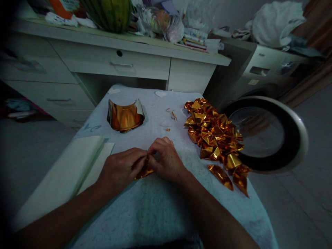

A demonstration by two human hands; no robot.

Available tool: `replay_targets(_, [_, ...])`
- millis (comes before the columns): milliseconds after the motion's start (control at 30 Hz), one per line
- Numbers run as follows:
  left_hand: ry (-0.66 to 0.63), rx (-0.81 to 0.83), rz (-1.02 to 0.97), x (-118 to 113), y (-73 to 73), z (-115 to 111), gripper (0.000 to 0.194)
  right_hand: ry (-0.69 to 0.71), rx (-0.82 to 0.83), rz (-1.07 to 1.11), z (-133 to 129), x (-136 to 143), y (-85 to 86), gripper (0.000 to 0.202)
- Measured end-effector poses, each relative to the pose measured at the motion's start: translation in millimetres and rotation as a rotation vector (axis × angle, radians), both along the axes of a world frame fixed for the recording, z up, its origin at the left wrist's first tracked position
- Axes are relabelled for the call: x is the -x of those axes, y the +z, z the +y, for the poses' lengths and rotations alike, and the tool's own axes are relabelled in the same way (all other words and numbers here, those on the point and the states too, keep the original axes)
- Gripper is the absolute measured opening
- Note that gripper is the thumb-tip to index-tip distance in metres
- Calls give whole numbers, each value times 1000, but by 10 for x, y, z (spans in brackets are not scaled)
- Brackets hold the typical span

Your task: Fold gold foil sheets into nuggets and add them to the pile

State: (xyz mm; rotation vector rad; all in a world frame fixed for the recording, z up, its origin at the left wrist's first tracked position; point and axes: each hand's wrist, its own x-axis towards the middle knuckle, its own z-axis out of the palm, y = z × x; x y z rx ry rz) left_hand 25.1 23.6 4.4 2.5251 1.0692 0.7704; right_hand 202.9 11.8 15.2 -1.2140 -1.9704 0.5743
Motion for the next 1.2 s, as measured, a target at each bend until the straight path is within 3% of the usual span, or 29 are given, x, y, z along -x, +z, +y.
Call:
replay_targets(733, [-35, -131, 35, 15, -29, -28, 22, -31, 228, 259, -7, 37, -7, 15])
replay_targets(1000, [18, -119, -3, -5, 19, -11, 22, -57, 295, 237, -4, -7, 12, 9])
replay_targets(1200, [27, -55, -16, -10, 13, -14, 20, -43, 244, 171, 4, -49, 33, 7])
